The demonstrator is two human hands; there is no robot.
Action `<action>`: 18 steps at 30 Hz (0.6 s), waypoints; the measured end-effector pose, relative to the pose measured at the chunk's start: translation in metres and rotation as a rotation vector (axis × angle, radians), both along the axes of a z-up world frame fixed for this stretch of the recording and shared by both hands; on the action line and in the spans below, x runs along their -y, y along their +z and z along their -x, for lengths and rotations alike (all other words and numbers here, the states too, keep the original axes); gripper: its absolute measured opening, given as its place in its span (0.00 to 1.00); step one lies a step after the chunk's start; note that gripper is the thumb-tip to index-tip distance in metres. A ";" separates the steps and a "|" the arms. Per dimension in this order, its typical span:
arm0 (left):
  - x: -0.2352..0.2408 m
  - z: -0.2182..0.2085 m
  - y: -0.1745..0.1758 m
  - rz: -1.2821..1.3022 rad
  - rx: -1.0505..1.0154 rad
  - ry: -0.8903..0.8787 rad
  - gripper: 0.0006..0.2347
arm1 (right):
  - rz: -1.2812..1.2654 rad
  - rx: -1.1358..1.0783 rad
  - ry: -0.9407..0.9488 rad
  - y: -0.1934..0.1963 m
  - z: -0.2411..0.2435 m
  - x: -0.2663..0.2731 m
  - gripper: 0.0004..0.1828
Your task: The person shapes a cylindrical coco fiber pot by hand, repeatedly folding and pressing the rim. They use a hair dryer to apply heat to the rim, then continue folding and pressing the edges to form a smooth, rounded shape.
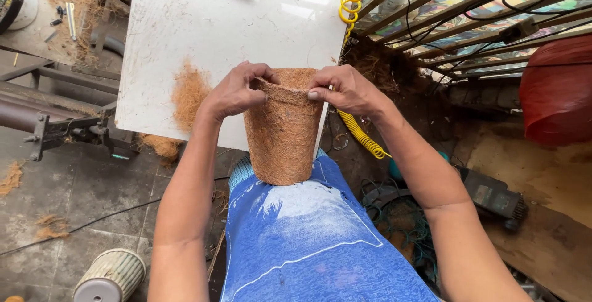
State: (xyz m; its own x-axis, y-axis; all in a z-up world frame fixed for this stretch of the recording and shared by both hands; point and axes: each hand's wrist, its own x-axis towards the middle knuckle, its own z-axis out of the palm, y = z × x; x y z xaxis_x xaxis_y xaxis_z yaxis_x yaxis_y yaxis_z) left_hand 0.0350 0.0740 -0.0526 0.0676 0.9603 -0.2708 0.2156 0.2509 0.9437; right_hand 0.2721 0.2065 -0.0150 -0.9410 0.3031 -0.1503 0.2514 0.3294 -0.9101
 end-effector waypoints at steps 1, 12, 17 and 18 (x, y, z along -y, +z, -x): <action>0.000 -0.002 0.017 0.003 0.011 -0.019 0.19 | 0.005 -0.033 -0.024 0.005 0.002 0.001 0.07; 0.005 -0.008 0.038 -0.044 0.100 -0.080 0.07 | 0.230 0.011 0.030 0.010 0.019 -0.010 0.19; 0.014 0.009 0.019 -0.214 0.147 -0.034 0.05 | 0.148 0.039 0.141 0.034 0.034 -0.010 0.12; 0.017 0.012 0.018 -0.230 0.143 -0.015 0.05 | 0.177 0.042 0.172 0.041 0.035 -0.008 0.12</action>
State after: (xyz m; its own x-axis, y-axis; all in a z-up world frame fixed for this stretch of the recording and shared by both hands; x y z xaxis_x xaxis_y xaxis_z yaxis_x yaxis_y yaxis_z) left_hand 0.0234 0.0568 -0.0350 0.1038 0.9941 -0.0325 0.0778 0.0245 0.9967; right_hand 0.2369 0.2147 0.0256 -0.9684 0.1042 -0.2264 0.2438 0.2075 -0.9474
